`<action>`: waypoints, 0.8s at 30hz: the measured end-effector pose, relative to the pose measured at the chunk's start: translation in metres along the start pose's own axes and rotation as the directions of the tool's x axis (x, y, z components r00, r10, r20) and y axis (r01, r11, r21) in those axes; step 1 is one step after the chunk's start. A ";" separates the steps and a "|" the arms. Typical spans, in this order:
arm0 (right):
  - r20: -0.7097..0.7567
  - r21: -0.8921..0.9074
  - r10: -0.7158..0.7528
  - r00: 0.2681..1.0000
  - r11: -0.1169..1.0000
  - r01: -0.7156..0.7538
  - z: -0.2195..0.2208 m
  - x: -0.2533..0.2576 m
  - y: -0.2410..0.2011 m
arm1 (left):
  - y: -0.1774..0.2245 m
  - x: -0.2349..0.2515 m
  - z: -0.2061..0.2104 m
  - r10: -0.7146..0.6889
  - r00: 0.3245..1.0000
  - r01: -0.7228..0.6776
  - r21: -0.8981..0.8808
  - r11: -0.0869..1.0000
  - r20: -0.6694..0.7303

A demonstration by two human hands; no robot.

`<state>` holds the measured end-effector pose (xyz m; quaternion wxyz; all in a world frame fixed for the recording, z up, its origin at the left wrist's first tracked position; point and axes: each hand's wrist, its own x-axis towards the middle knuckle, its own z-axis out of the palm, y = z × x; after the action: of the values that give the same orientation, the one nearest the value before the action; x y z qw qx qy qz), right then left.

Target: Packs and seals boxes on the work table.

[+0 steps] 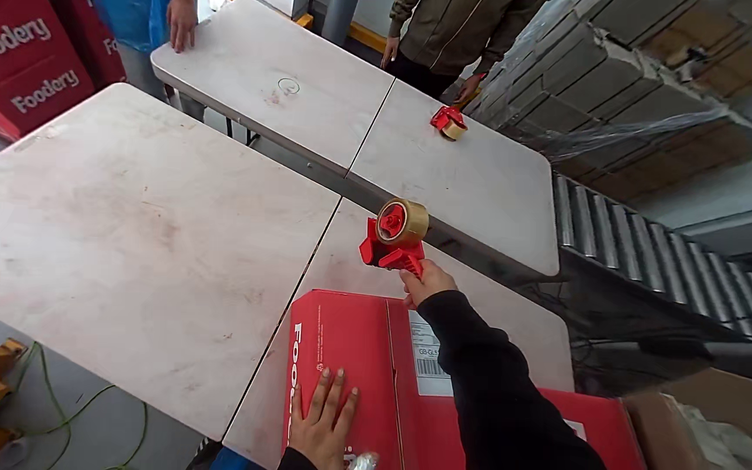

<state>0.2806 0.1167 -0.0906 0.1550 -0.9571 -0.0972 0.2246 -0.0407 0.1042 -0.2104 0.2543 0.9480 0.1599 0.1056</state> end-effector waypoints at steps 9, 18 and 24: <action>0.210 -0.226 0.134 0.968 0.971 -0.085 -0.017 0.007 -0.026 | 0.002 0.008 -0.005 0.017 0.999 -0.016 -0.030 0.999 0.040; 0.304 -0.373 0.338 0.891 0.902 -0.216 -0.024 -0.018 -0.058 | 0.001 0.009 -0.012 0.008 0.996 -0.007 -0.014 1.000 0.086; 0.235 -0.350 0.196 0.952 0.931 -0.105 -0.054 -0.082 -0.057 | 0.004 0.013 -0.016 -0.019 0.992 0.017 0.017 1.000 0.128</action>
<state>0.2267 0.1352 0.0075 -0.0417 -0.9352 -0.0795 0.3426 -0.0325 0.1125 -0.1930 0.2574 0.9533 0.1524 0.0411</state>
